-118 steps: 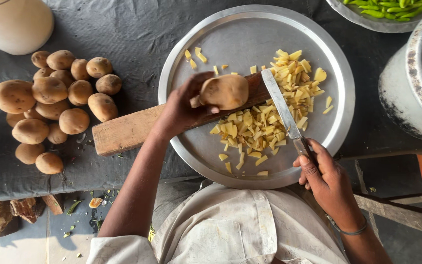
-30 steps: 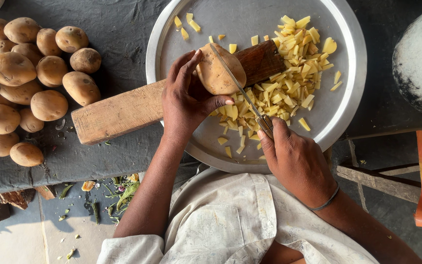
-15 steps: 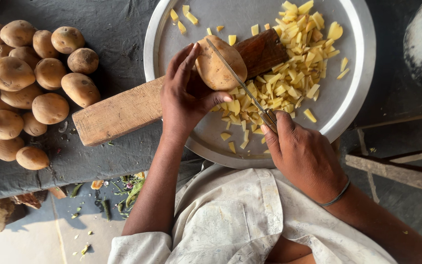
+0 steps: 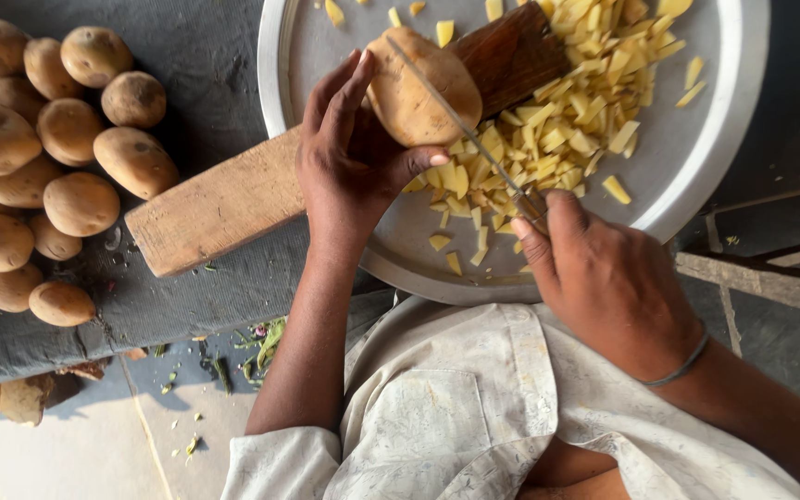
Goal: The person uses a knife to chop potatoes into small pieces on a wooden chopping block. The chopped pieces fall onto a metal tray. The person repeatedly picks up new potatoes from a pile and continues chopping.
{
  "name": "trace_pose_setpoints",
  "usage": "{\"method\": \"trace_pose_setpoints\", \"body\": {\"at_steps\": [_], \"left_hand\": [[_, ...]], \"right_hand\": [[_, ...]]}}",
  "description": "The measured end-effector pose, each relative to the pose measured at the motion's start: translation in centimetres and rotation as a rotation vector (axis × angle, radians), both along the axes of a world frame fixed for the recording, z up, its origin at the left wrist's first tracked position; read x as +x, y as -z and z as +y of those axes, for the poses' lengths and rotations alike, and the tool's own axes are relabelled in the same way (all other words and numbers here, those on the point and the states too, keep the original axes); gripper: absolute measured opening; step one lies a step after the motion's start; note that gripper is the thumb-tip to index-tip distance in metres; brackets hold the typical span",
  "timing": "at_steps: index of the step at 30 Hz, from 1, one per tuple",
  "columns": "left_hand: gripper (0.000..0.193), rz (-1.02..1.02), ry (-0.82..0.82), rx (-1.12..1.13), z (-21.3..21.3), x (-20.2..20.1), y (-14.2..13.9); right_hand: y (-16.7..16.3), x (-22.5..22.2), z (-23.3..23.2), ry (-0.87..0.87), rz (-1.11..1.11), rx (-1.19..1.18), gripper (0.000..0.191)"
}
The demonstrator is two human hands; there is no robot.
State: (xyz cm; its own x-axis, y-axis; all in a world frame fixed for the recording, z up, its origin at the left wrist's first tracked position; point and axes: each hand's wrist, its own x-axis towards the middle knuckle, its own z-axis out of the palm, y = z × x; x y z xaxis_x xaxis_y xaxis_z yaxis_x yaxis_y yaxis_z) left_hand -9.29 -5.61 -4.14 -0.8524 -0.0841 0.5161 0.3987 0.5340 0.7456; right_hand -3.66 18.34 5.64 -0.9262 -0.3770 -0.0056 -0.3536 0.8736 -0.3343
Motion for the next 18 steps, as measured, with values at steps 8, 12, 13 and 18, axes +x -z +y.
{"method": "trace_pose_setpoints", "body": {"at_steps": [8,12,13,18], "left_hand": [[0.096,-0.019,0.053,0.054,-1.0,-0.1,1.3],[0.092,-0.027,0.057,0.072,-1.1,-0.1,1.5],[0.09,-0.033,0.064,0.089,-1.1,-0.2,1.5],[0.087,-0.045,0.051,0.043,-1.5,-0.1,2.0]], "right_hand": [[1.6,-0.2,0.0,-0.029,-0.058,0.057,0.032],[1.8,-0.5,-0.5,0.006,-0.139,0.136,0.033],[1.8,-0.6,-0.7,-0.003,-0.12,0.145,0.032],[2.3,-1.6,-1.9,-0.045,-0.149,0.249,0.029]]}}
